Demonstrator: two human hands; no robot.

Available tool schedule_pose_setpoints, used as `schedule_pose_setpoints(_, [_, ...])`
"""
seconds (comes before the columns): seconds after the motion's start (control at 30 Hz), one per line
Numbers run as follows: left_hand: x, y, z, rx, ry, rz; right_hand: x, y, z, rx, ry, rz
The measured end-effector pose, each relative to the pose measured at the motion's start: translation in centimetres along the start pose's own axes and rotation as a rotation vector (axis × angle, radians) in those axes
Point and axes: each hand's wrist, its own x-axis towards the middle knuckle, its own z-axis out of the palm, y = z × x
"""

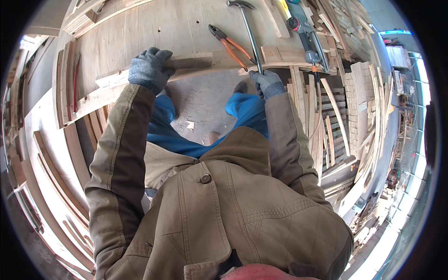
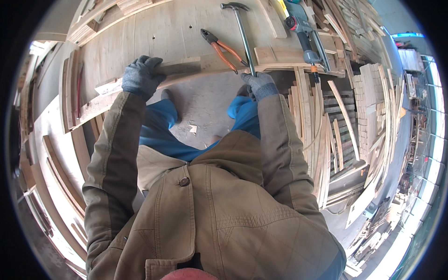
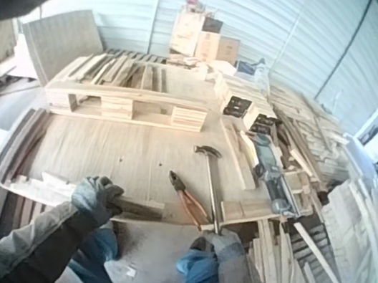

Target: The person uses pliers to pull nails from a small wooden plank on a workbench. They repeatedly grip and extract nails, then set the plank aside and pick up another piece to continue the process.

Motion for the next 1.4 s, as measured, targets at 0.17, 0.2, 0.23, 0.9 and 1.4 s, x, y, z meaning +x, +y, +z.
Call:
schedule_pose_setpoints(0.17, [0.3,0.8,-0.8,0.02,-0.202,-0.075,0.6,0.6,-0.1,0.055,0.026,-0.002])
schedule_pose_setpoints(0.2, [0.3,0.9,-0.8,0.039,-0.205,-0.065,0.4,0.4,-0.2,-0.134,0.131,-0.123])
schedule_pose_setpoints(0.23, [0.3,1.0,-0.8,0.058,-0.209,-0.055,0.0,0.1,-0.4,-0.322,0.237,-0.226])
schedule_pose_setpoints(0.9, [0.3,0.9,-0.9,0.065,-0.276,-0.002,-2.7,-10.0,6.4,-1.145,0.237,-0.442])
schedule_pose_setpoints(1.4, [0.0,0.9,-1.1,0.083,-0.301,-0.018,0.4,-9.5,4.8,-0.697,0.086,-0.391])
